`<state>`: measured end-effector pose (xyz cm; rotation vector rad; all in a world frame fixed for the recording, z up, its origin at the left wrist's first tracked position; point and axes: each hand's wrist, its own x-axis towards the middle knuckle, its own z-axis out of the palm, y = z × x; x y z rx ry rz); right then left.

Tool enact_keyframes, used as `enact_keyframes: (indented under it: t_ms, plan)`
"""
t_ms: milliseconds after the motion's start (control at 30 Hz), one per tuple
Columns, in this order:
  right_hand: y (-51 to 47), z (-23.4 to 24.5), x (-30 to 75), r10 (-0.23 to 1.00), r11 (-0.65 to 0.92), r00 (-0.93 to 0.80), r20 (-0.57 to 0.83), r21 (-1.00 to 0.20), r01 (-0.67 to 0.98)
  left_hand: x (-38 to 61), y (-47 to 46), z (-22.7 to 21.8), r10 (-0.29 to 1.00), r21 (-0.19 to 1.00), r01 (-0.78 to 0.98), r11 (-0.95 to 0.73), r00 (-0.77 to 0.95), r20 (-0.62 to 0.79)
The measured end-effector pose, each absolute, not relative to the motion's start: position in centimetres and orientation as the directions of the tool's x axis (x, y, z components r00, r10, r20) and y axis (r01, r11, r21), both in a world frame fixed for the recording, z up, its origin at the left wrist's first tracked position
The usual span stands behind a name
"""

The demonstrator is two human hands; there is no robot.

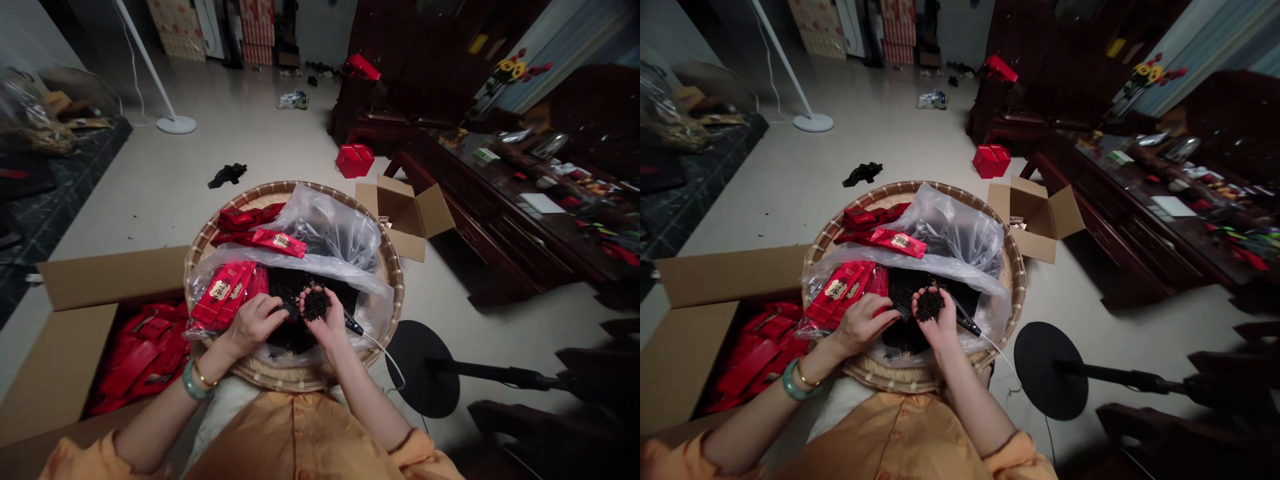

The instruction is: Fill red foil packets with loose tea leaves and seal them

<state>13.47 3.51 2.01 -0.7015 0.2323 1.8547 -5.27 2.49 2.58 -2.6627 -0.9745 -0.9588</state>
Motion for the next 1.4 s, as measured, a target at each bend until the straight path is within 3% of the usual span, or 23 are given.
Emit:
enact_keyframes:
  t_ms: [100, 467, 567, 733, 867, 1067, 1267, 1400]
  plan:
    - [3.9, 3.5, 14.0, 0.807, -0.355, -0.182, -0.561, -0.215, -0.91, -4.9, 3.2, 3.0, 0.468, 0.014, 0.565, -0.825, 0.669, 0.577]
    - [5.3, 6.6, 12.1, 0.895, -0.354, -0.173, -0.412, -0.417, -0.837, -3.4, 4.8, 3.8, 0.52, -0.002, 0.575, -0.818, 0.742, 0.422]
    - [5.3, 6.2, 11.6, 0.891, -0.355, -0.152, -0.428, -0.448, -0.821, -3.6, 4.6, 3.5, 0.526, 0.065, 0.551, -0.832, 0.745, 0.411]
    - [4.9, 5.5, 11.6, 0.912, -0.31, -0.094, -0.4, -0.521, -0.795, -4.3, 4.4, 3.0, 0.586, 0.328, 0.488, -0.809, 0.712, 0.386]
    - [4.6, 5.5, 11.4, 0.942, -0.265, -0.07, -0.329, -0.601, -0.754, -4.4, 4.0, 2.6, 0.637, 0.44, 0.475, -0.762, 0.673, 0.376]
    - [4.1, 5.4, 11.1, 0.97, -0.188, -0.012, -0.243, -0.719, -0.669, -4.1, 3.3, 2.6, 0.676, 0.477, 0.49, -0.73, 0.619, 0.399]
    - [3.7, 5.3, 11.2, 0.993, -0.055, 0.064, -0.096, -0.88, -0.472, -3.7, 2.8, 2.3, 0.682, 0.468, 0.497, -0.731, 0.553, 0.478]
    - [3.5, 5.1, 11.3, 0.994, 0.0, 0.103, -0.043, -0.922, -0.388, -3.4, 2.4, 1.7, 0.685, 0.449, 0.519, -0.727, 0.511, 0.518]
